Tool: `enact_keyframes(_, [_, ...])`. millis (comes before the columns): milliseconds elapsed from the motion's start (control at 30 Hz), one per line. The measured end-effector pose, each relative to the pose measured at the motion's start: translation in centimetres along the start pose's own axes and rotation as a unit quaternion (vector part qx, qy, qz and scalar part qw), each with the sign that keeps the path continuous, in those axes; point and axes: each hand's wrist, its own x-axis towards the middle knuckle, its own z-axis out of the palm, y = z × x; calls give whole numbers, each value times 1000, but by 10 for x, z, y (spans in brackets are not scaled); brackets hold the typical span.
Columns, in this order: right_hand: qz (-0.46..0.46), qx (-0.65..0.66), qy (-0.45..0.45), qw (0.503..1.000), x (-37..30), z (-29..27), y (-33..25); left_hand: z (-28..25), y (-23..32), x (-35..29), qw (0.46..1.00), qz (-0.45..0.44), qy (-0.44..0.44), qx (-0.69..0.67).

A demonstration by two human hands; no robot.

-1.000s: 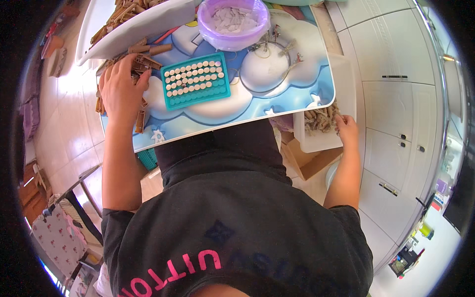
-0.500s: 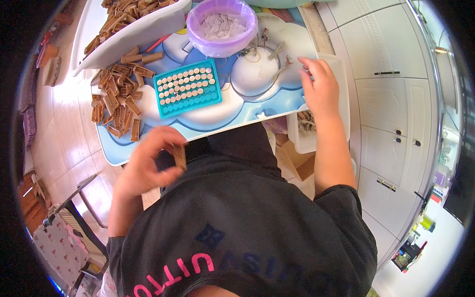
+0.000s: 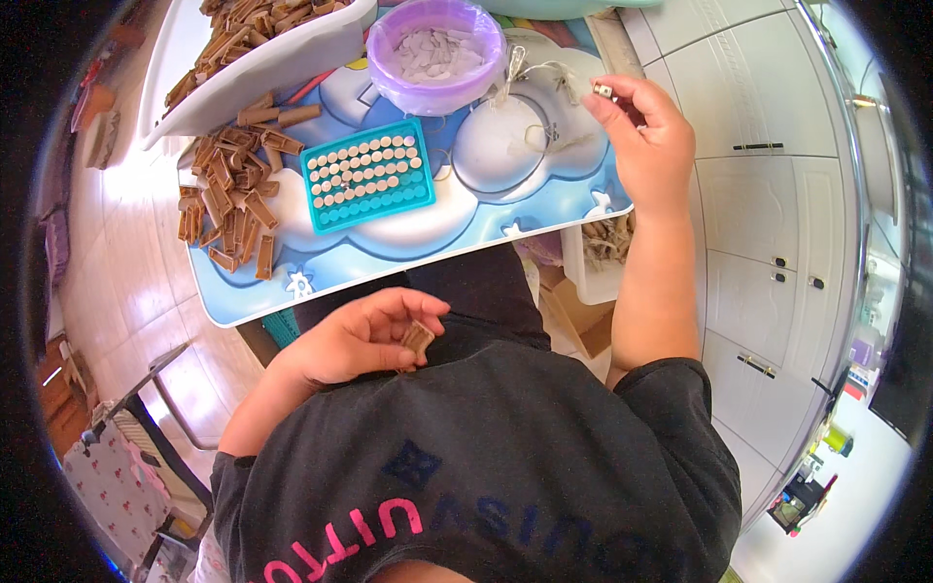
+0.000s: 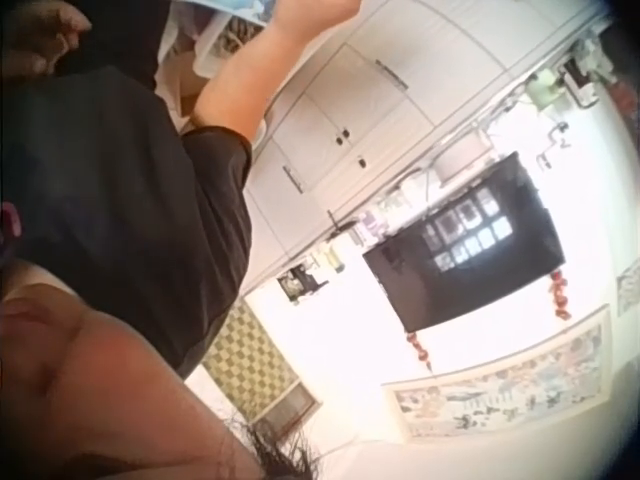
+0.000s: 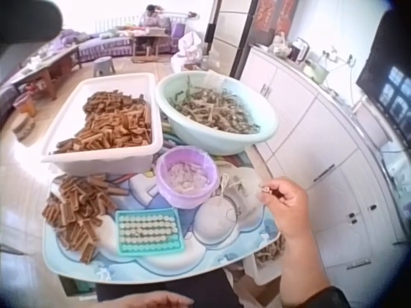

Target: The person assembles small plastic casings, metal pins, and plastic components into sub-assemblies by hand.

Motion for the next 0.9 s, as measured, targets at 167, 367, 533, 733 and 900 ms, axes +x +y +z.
enact_keyframes(167, [-89,62,-204,973,-26,-1,-44,-11,33,-9,985,147,77,-52])
enact_keyframes(367, [-168,58,-345,922,-49,37,-64,9,54,2,823,290,299,386])
enact_keyframes(533, [-191,51,-365,910,-54,54,-67,18,43,17,863,165,257,403])
enact_keyframes(733, [-208,43,-357,910,-59,62,-70,14,27,20,920,146,271,243])
enact_keyframes(900, [-193,53,-360,911,-65,63,-67,10,23,17,916,148,284,241])
